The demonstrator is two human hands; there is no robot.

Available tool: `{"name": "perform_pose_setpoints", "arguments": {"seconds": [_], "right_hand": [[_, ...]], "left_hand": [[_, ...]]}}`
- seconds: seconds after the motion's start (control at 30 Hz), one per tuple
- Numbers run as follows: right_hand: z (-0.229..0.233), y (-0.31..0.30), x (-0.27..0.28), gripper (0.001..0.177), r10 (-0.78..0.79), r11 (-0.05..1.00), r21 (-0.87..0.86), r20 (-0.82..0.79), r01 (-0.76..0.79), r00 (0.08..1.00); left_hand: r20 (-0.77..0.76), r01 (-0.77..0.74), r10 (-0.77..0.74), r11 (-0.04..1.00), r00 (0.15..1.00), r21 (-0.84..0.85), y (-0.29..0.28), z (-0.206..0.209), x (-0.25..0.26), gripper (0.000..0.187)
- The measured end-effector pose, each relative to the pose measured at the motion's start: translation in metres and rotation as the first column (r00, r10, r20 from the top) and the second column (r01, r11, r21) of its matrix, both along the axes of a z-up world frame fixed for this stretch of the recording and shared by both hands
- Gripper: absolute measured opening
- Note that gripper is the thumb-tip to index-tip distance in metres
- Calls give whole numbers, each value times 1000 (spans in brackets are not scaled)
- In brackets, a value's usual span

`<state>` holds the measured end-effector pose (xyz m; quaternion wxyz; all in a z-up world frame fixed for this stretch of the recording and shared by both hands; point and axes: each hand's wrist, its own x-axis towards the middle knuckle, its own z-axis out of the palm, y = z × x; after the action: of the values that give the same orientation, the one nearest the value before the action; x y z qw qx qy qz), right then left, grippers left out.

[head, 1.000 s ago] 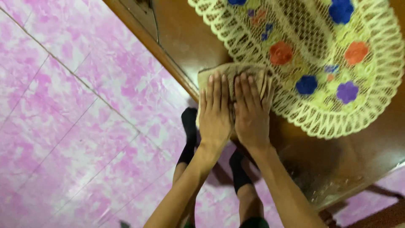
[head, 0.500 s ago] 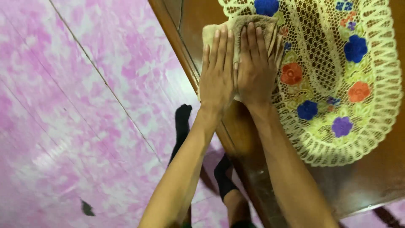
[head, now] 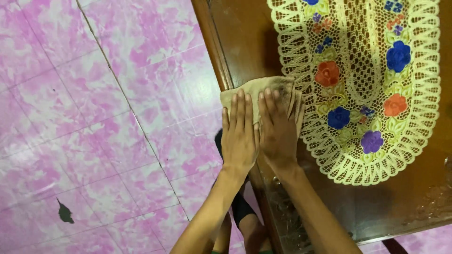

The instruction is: The person wipes the surface of a wooden table with a glass top using a cloth. They move the cloth across the glass and around a decorative doily, cleaning the table systematically.

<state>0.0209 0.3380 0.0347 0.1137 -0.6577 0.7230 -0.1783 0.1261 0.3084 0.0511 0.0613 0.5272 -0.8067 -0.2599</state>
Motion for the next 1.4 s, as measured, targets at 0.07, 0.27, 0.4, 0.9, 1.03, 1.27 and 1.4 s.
{"name": "perform_pose_setpoints", "arguments": {"seconds": [0.07, 0.27, 0.4, 0.9, 1.03, 1.27, 1.4], "right_hand": [[-19, -10, -7, 51, 32, 999, -3, -45, -32, 998], [-31, -83, -28, 59, 114, 992, 57, -97, -109, 989], [-15, -115, -30, 66, 85, 993, 83, -87, -78, 993], [-17, -37, -40, 63, 183, 979, 91, -21, -180, 983], [-24, 17, -55, 57, 255, 963, 93, -2, -254, 967], [-27, 43, -58, 53, 232, 972, 30, -35, -231, 972], [-19, -13, -51, 52, 234, 972, -14, -42, -235, 971]], "left_hand": [[52, 8, -9, 1000, 999, 19, -14, -10, -4, 62], [349, 74, -48, 995, 936, -61, -85, -17, -14, 71], [677, 211, -34, 960, 735, -182, -112, -9, -19, 68], [-26, -129, 127, 980, 992, -151, -23, -30, -30, 64], [-20, -165, 164, 973, 986, -159, 33, -26, -41, 63], [8, -184, 187, 971, 982, -150, 56, -28, -49, 61], [-38, -191, 188, 970, 982, -150, 13, -33, -44, 59]]}}
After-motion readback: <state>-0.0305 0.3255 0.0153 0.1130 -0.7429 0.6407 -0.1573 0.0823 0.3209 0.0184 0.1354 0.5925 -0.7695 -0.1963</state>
